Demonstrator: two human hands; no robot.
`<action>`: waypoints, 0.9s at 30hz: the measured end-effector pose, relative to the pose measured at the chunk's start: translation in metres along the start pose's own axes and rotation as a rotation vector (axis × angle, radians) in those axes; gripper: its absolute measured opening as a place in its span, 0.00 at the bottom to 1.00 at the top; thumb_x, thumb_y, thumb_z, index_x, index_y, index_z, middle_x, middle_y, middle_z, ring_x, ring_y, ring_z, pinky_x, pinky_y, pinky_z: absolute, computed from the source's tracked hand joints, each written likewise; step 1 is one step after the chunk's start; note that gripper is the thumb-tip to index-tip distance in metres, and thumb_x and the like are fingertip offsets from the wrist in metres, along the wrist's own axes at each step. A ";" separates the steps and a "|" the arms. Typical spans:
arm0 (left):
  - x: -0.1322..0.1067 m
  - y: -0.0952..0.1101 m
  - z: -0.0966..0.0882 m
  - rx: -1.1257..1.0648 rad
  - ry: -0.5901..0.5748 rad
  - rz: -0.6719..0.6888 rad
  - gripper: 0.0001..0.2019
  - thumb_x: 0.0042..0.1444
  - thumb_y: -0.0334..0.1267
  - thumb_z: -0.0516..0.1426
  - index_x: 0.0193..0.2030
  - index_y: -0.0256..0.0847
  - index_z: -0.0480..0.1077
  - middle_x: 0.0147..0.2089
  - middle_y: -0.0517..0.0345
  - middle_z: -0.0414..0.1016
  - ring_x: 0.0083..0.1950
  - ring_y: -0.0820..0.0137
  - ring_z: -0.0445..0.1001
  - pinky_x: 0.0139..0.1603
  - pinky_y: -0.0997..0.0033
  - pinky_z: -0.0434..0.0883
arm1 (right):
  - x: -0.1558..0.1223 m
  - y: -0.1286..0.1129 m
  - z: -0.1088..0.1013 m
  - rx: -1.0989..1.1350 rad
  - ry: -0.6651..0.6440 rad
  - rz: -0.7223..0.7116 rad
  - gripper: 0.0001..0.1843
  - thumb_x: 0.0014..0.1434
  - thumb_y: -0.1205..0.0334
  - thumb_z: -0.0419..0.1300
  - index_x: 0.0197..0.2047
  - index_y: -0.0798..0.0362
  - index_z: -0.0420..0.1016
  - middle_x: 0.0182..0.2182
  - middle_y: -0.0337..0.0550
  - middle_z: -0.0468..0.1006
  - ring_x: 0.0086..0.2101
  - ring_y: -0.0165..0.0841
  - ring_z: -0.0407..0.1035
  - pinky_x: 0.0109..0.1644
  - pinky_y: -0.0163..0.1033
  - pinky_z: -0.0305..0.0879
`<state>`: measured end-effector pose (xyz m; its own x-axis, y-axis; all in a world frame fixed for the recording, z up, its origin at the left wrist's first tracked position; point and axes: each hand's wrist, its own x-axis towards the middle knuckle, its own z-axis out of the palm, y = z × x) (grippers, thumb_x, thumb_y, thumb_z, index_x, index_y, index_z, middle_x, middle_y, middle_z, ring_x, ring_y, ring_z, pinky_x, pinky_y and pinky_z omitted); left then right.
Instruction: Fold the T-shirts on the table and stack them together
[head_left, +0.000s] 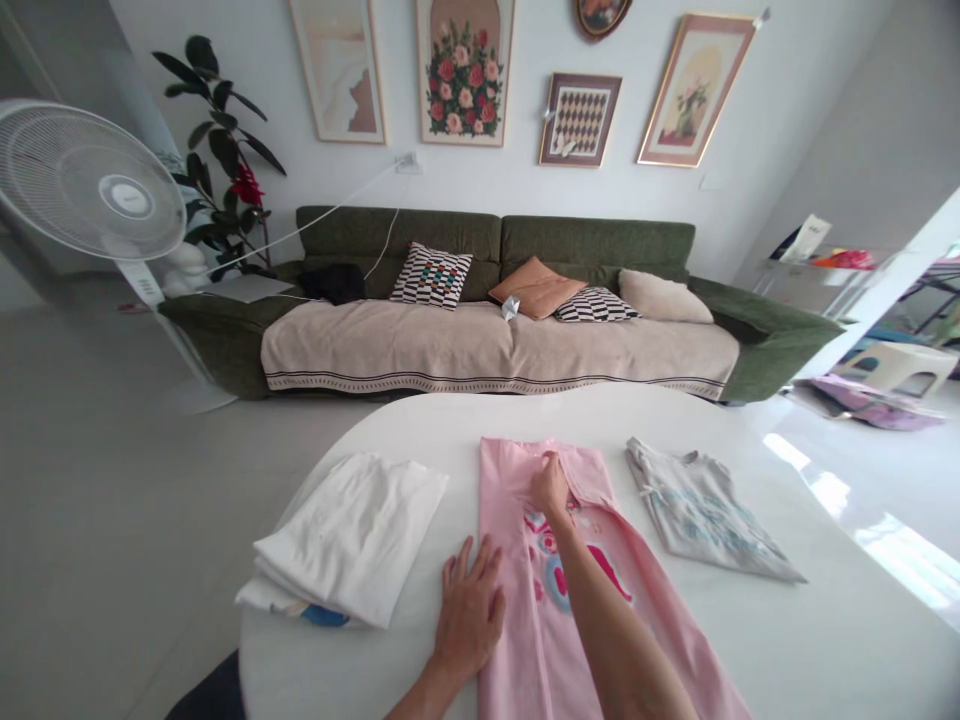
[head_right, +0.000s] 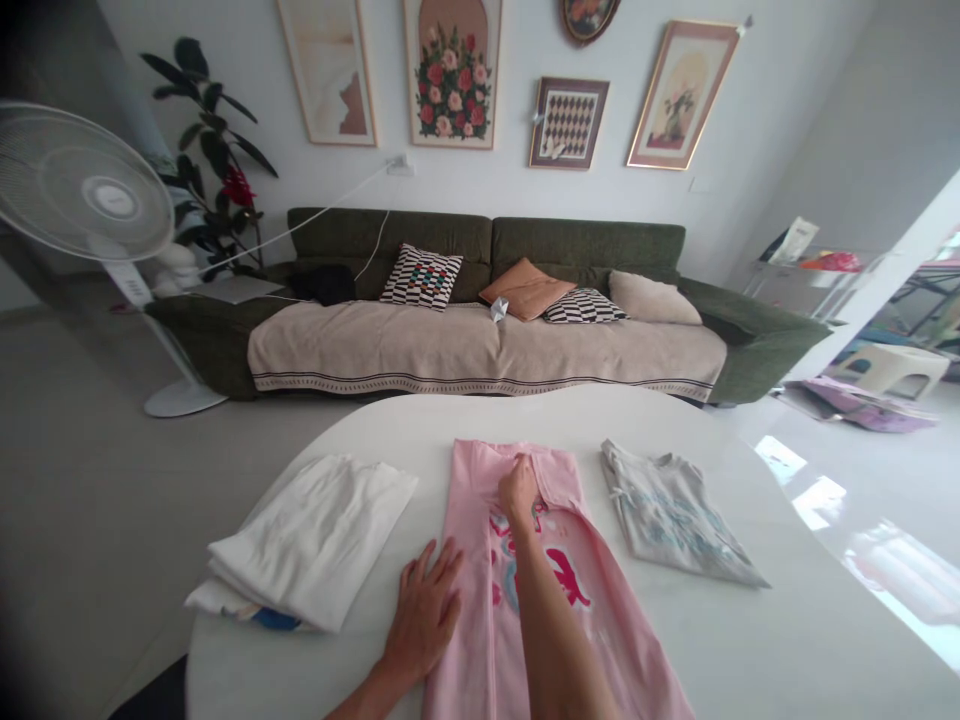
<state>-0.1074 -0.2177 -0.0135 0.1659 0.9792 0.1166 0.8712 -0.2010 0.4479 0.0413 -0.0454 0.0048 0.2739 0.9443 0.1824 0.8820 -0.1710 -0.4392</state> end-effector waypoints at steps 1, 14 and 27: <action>0.000 0.000 0.000 0.001 -0.004 0.001 0.24 0.57 0.38 0.45 0.62 0.52 0.51 0.66 0.66 0.46 0.65 0.60 0.43 0.61 0.54 0.45 | 0.000 -0.001 -0.001 0.002 0.005 -0.026 0.24 0.53 0.73 0.43 0.54 0.57 0.58 0.40 0.50 0.72 0.40 0.33 0.67 0.41 0.34 0.57; -0.001 -0.010 0.013 0.008 0.025 0.028 0.25 0.58 0.38 0.44 0.62 0.55 0.47 0.66 0.68 0.42 0.66 0.60 0.41 0.60 0.55 0.44 | -0.008 -0.062 0.052 -0.145 -0.351 -0.327 0.32 0.59 0.46 0.39 0.64 0.48 0.41 0.64 0.43 0.39 0.61 0.44 0.29 0.58 0.58 0.34; 0.000 -0.002 0.005 0.054 0.018 0.025 0.25 0.56 0.41 0.46 0.62 0.54 0.51 0.66 0.67 0.42 0.65 0.59 0.42 0.60 0.53 0.44 | -0.032 -0.049 0.025 -0.080 -0.471 -0.443 0.34 0.58 0.42 0.39 0.64 0.47 0.39 0.64 0.45 0.38 0.61 0.44 0.28 0.58 0.57 0.36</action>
<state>-0.1067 -0.2170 -0.0182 0.1801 0.9732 0.1431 0.8906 -0.2231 0.3963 -0.0202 -0.0605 -0.0014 -0.3035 0.9493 -0.0819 0.9037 0.2595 -0.3407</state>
